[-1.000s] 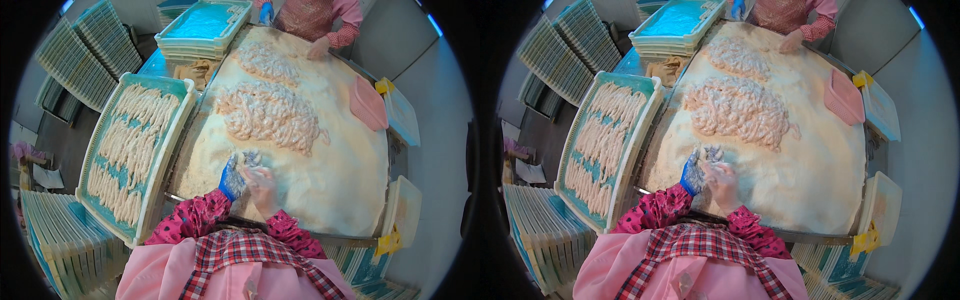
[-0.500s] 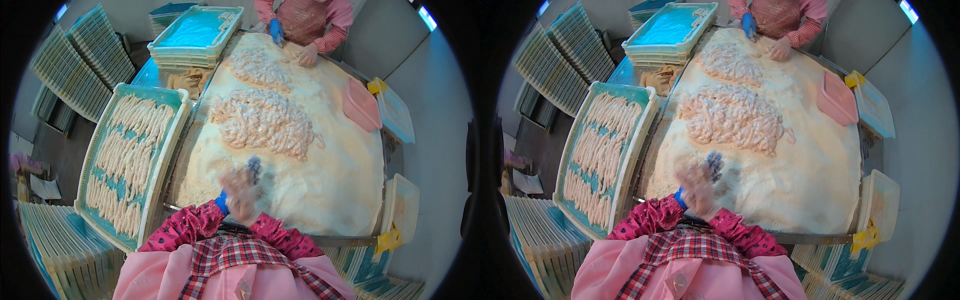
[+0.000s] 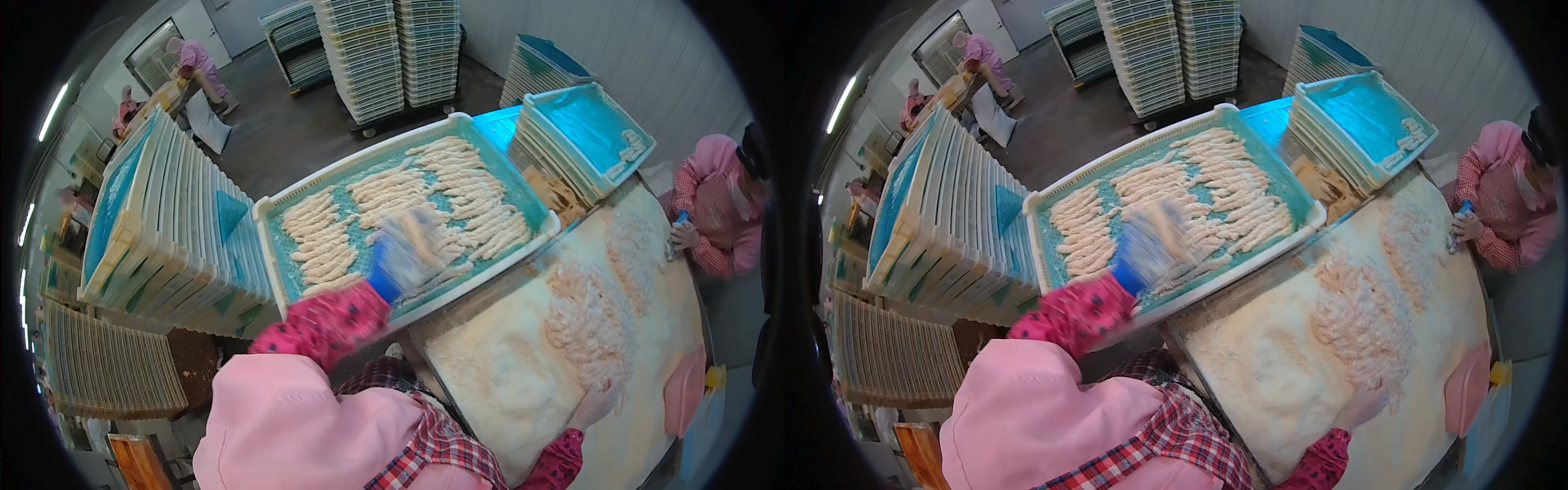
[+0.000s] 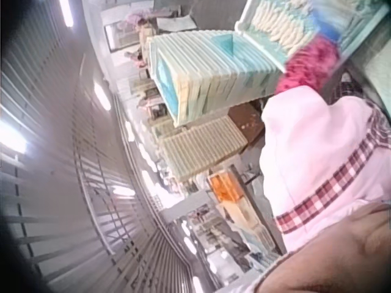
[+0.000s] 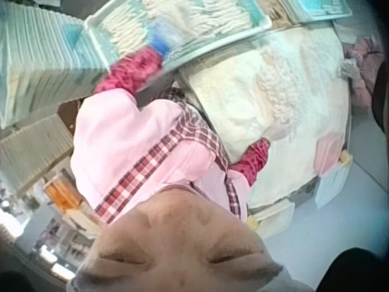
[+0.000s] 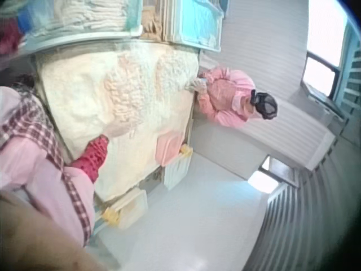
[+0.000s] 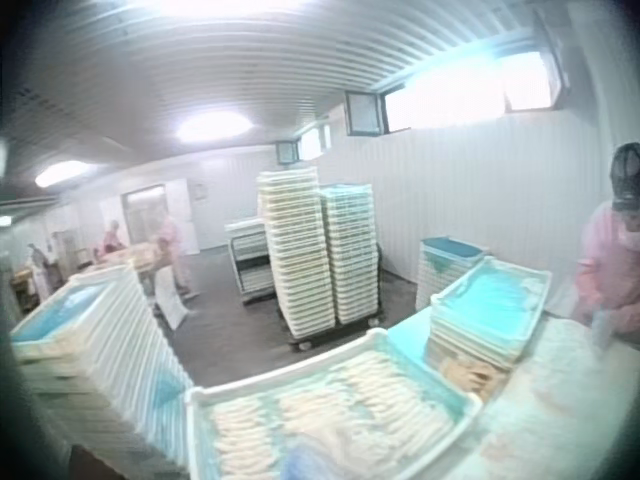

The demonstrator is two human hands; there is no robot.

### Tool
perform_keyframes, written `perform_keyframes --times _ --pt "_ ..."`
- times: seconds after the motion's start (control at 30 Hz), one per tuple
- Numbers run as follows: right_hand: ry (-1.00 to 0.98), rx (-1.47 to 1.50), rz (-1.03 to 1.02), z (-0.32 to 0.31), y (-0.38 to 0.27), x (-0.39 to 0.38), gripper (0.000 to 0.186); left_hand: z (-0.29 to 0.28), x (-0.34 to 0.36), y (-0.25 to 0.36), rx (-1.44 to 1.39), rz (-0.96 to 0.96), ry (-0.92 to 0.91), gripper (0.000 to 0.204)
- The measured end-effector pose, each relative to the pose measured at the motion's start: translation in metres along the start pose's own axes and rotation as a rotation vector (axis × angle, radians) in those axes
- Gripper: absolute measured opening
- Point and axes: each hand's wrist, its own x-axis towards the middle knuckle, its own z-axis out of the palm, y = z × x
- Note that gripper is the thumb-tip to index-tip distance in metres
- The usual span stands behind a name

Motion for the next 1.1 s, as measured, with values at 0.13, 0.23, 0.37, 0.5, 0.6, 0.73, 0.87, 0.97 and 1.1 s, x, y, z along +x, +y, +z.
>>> perform_keyframes --times 0.13,0.23,0.37,0.5,0.6,0.73,0.87,0.97,1.1 --pt "-0.139 -0.001 0.1 0.002 -0.001 0.004 0.03 -0.064 0.029 0.14 0.288 0.376 0.572 0.056" --pt "-0.183 0.044 0.173 0.01 -0.002 0.009 0.026 -0.2 0.022 0.176 0.65 0.157 0.685 0.072" --pt "-0.248 0.277 0.503 0.005 0.001 0.021 0.024 -0.187 0.01 0.192 0.609 0.16 0.679 0.07" --pt "-0.153 0.223 0.236 0.008 -0.006 0.013 0.027 -0.196 0.009 0.178 0.805 0.087 0.596 0.068" --pt "-0.056 0.233 0.151 0.017 0.008 0.01 0.03 -0.184 0.031 0.17 0.711 0.103 0.608 0.064" --pt "0.027 0.582 0.234 0.009 0.017 0.02 0.018 -0.205 0.058 0.132 0.14 0.081 0.227 0.055" --pt "-0.124 0.413 0.175 -0.018 -0.018 -0.021 0.017 -0.081 0.053 0.105 0.812 -0.019 0.075 0.053" --pt "-0.502 0.467 -0.089 -0.052 -0.042 -0.069 0.02 -0.027 0.055 0.049 0.925 -0.059 -0.196 0.042" --pt "-0.504 0.651 0.349 -0.047 0.005 -0.101 0.034 0.102 0.001 -0.037 1.202 -0.051 -0.723 0.05"
